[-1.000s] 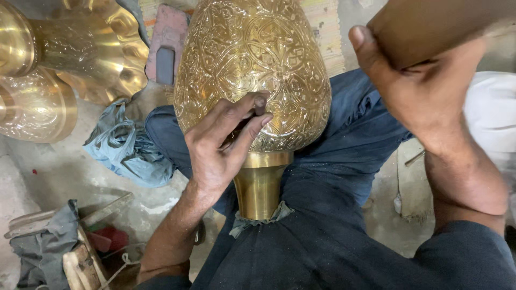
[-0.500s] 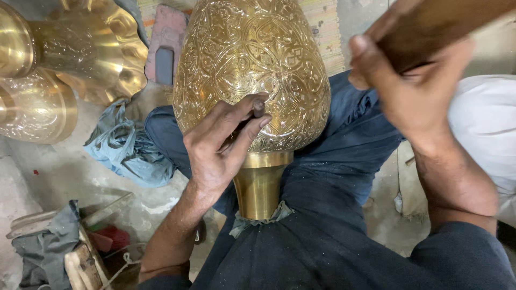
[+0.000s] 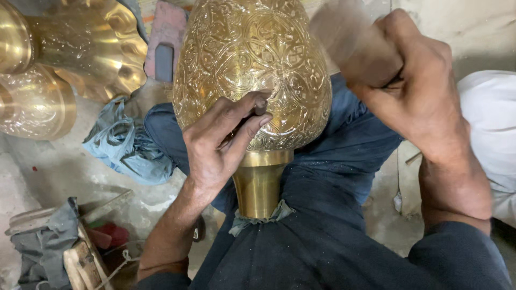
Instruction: The person sits on the floor with a large engraved brass vessel braced on their lap. They hold a small punch against the raised ornament with one hand and strike it with a wooden mallet held in the other hand, working the embossed pattern across the vessel's surface.
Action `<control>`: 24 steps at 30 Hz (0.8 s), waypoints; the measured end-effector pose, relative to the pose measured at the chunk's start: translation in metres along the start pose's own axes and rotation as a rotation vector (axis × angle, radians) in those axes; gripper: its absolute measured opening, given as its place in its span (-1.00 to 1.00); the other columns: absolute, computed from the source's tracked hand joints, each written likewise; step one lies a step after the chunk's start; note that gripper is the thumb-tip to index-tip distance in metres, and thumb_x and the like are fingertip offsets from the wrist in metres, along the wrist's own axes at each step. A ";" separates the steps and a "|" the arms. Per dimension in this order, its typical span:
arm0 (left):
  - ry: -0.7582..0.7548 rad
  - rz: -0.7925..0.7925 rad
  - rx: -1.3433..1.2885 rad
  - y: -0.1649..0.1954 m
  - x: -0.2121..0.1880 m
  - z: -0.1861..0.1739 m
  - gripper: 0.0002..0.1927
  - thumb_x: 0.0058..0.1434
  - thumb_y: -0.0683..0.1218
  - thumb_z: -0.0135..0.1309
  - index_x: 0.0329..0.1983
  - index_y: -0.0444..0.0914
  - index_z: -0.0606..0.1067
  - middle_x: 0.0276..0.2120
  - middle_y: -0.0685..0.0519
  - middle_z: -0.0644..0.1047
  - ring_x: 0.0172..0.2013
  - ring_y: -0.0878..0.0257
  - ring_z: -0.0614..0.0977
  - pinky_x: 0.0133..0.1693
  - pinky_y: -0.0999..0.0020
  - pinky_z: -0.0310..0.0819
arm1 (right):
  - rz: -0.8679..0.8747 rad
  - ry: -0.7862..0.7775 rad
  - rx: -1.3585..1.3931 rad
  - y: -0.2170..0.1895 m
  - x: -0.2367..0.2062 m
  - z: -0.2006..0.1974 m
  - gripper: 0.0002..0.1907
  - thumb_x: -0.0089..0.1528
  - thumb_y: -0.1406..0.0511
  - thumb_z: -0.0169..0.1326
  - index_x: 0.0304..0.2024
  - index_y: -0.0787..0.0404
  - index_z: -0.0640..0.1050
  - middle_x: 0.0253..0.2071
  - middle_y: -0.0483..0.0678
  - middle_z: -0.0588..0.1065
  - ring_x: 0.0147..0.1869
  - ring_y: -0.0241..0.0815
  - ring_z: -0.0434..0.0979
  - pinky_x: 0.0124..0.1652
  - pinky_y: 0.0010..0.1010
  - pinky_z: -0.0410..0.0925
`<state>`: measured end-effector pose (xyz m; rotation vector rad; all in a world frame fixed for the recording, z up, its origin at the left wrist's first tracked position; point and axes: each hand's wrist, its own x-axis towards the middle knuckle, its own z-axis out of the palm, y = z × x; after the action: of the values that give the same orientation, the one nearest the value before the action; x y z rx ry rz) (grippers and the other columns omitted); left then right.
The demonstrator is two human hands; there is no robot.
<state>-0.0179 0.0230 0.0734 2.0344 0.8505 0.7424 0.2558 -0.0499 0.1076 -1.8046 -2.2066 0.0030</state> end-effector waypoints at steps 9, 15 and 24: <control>-0.036 0.013 0.021 -0.001 0.001 -0.002 -0.64 0.29 -0.23 0.34 0.14 -0.30 0.57 -0.22 0.00 0.61 -0.27 0.29 0.67 -0.24 0.36 0.57 | 0.162 -0.001 0.172 -0.004 -0.006 0.001 -0.67 0.09 0.42 0.32 -0.16 0.29 0.48 -0.26 0.01 0.52 -0.16 -0.04 0.60 -0.08 -0.16 0.46; -0.056 0.002 -0.003 -0.005 0.001 -0.001 -0.62 0.29 -0.23 0.32 0.18 -0.28 0.56 -0.22 0.02 0.61 -0.28 0.32 0.67 -0.27 0.38 0.59 | 0.151 0.017 0.136 -0.010 -0.010 0.000 -0.64 0.00 0.44 0.27 -0.17 0.33 0.49 -0.30 0.04 0.54 -0.23 -0.06 0.59 -0.16 -0.21 0.42; -0.081 0.039 0.016 -0.017 0.000 0.000 -0.68 0.28 -0.22 0.33 0.10 -0.27 0.60 -0.22 0.00 0.63 -0.27 0.31 0.69 -0.28 0.40 0.60 | 0.165 0.090 0.173 -0.008 -0.016 0.013 -0.73 0.12 0.54 0.20 -0.14 0.33 0.49 -0.25 0.06 0.51 -0.17 -0.04 0.56 -0.04 -0.15 0.41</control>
<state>-0.0229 0.0311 0.0594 2.0855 0.7745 0.6714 0.2482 -0.0642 0.0932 -1.8466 -1.9277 0.1403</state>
